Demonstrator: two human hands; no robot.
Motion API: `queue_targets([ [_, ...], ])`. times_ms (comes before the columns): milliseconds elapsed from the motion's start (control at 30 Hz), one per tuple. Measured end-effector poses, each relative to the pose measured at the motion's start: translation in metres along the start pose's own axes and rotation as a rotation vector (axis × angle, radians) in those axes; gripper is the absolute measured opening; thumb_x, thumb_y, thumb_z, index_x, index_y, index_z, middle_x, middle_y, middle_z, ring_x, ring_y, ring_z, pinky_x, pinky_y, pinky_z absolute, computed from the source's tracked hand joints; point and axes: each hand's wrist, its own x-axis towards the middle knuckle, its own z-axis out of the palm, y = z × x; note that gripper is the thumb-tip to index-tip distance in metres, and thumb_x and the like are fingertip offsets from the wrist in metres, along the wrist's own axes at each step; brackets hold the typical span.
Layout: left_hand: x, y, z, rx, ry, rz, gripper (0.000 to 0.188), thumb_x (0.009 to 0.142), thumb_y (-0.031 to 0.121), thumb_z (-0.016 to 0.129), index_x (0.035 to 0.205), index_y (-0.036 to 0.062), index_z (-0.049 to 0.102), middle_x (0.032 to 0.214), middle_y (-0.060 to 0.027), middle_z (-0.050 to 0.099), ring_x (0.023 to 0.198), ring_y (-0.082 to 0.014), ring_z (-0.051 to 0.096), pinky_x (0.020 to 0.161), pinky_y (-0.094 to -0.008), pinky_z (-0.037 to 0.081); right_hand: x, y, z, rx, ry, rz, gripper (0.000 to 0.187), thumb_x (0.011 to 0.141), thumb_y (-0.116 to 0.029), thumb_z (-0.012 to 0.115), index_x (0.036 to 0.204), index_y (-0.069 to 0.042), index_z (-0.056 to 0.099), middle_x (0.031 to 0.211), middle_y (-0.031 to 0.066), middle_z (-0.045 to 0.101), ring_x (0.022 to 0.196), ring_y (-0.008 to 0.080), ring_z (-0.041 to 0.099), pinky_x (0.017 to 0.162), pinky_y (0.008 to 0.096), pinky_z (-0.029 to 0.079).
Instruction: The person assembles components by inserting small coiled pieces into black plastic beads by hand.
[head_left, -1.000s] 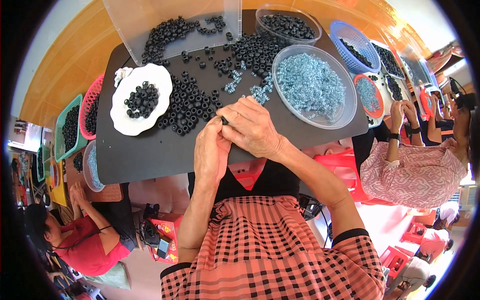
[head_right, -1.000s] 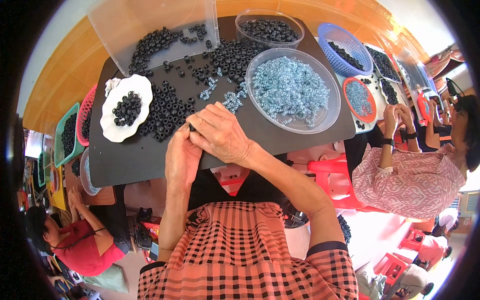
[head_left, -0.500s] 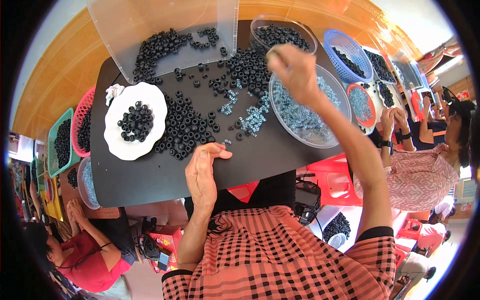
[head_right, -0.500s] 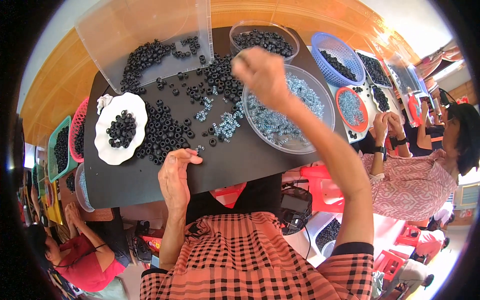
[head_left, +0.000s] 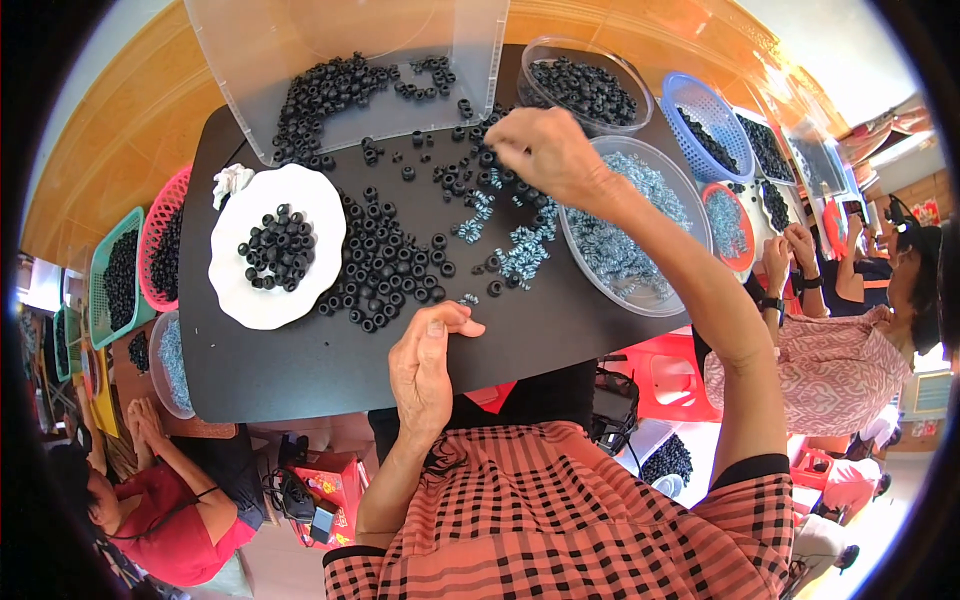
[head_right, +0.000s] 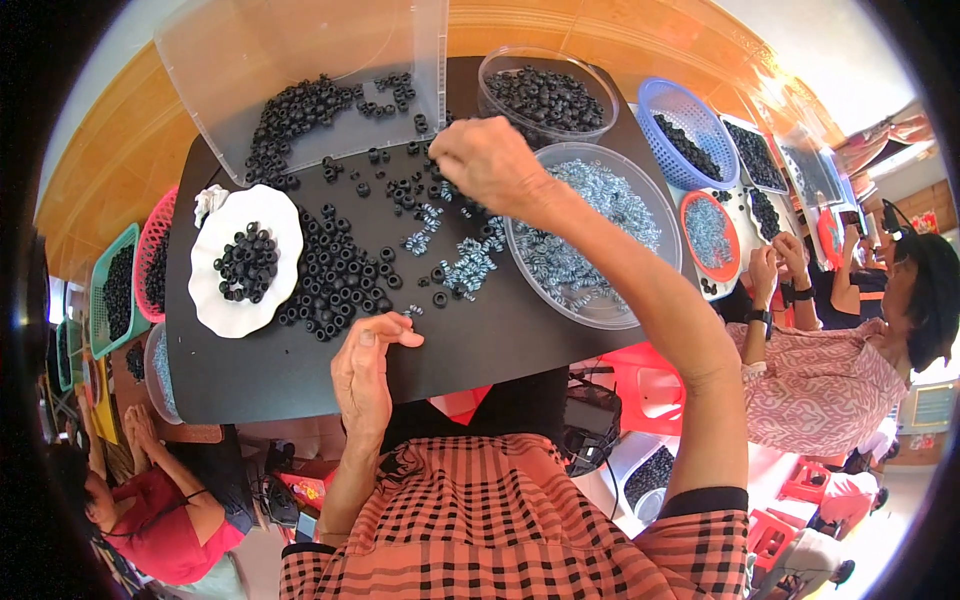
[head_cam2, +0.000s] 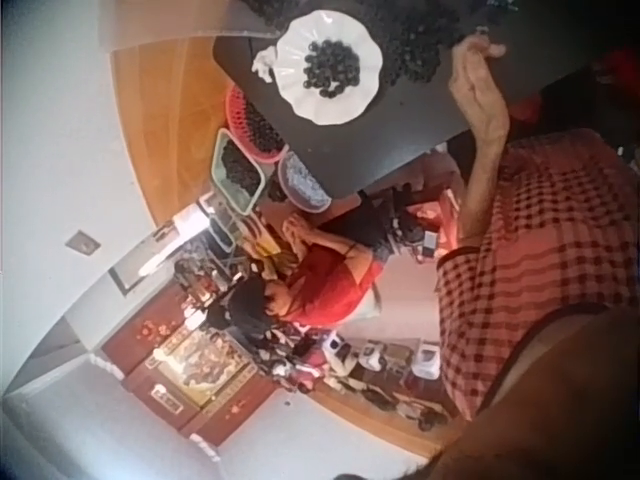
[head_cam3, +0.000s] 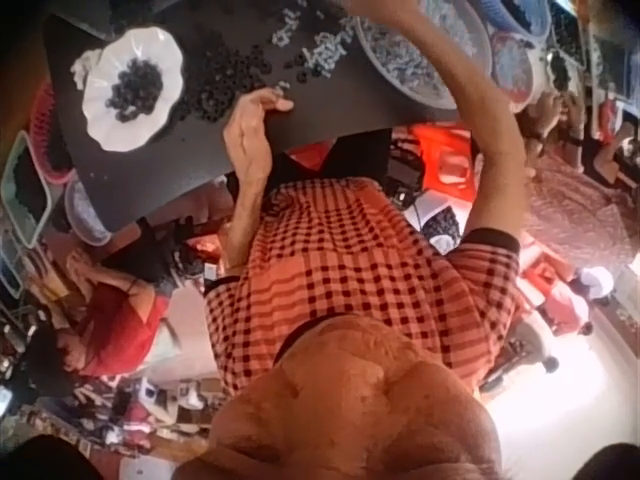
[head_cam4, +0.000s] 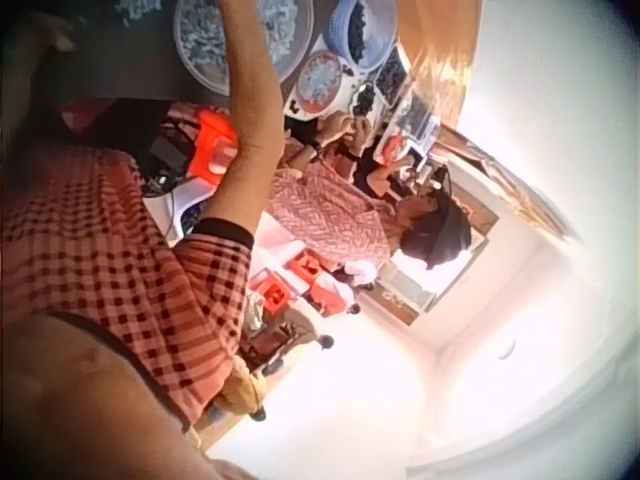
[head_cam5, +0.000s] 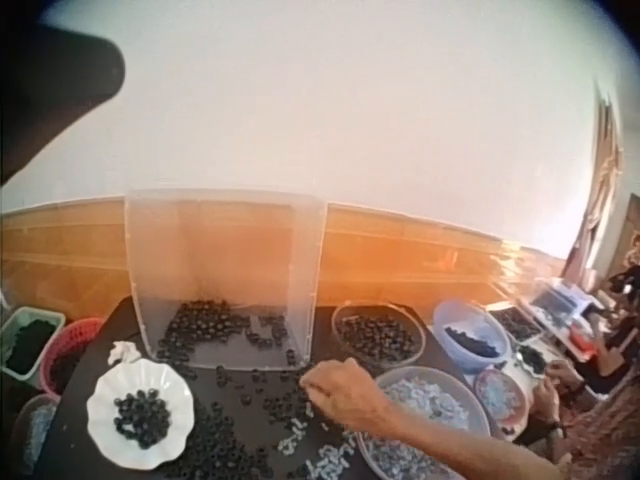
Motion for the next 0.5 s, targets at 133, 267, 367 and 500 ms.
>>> queue_targets([
  [133,0.000,0.005,0.002,0.006,-0.024,0.019,0.035,0.102,0.025,0.039,0.096,-0.0034,0.059,0.083,-0.0132,0.068,0.099,-0.0212,0.059,0.097,-0.0374,0.042,0.007,-0.006,0.017,0.058,-0.070,-0.063,0.011,0.079,-0.003,0.061,0.088,-0.001,0.068,0.082,0.0135,0.067,0.073,0.0328,0.064,0.070,0.0391,0.053],
  [267,0.000,0.004,-0.001,0.042,-0.034,0.035,0.033,0.102,0.024,0.039,0.097,-0.0024,0.060,0.083,-0.0113,0.069,0.099,-0.0209,0.060,0.096,-0.0365,0.043,0.012,-0.014,0.028,-0.062,-0.161,-0.047,0.014,0.078,-0.007,0.058,0.086,-0.002,0.068,0.081,0.0146,0.067,0.077,0.0356,0.064,0.072,0.0421,0.053],
  [367,0.001,0.007,0.000,0.055,-0.043,0.048,0.034,0.102,0.025,0.040,0.097,-0.0022,0.060,0.083,-0.0112,0.069,0.099,-0.0210,0.060,0.096,-0.0365,0.043,0.010,-0.020,0.035,0.000,-0.208,-0.009,0.016,0.077,-0.006,0.058,0.088,-0.001,0.069,0.076,0.0152,0.067,0.072,0.0357,0.065,0.070,0.0411,0.053],
  [500,0.000,0.006,-0.002,0.067,-0.042,0.059,0.035,0.103,0.026,0.040,0.097,-0.0018,0.060,0.083,-0.0112,0.069,0.098,-0.0210,0.060,0.096,-0.0365,0.043,0.014,-0.032,0.023,0.322,-0.337,0.131,0.019,0.081,-0.006,0.059,0.095,-0.001,0.071,0.076,0.0130,0.069,0.064,0.0207,0.065,0.064,0.0315,0.053],
])
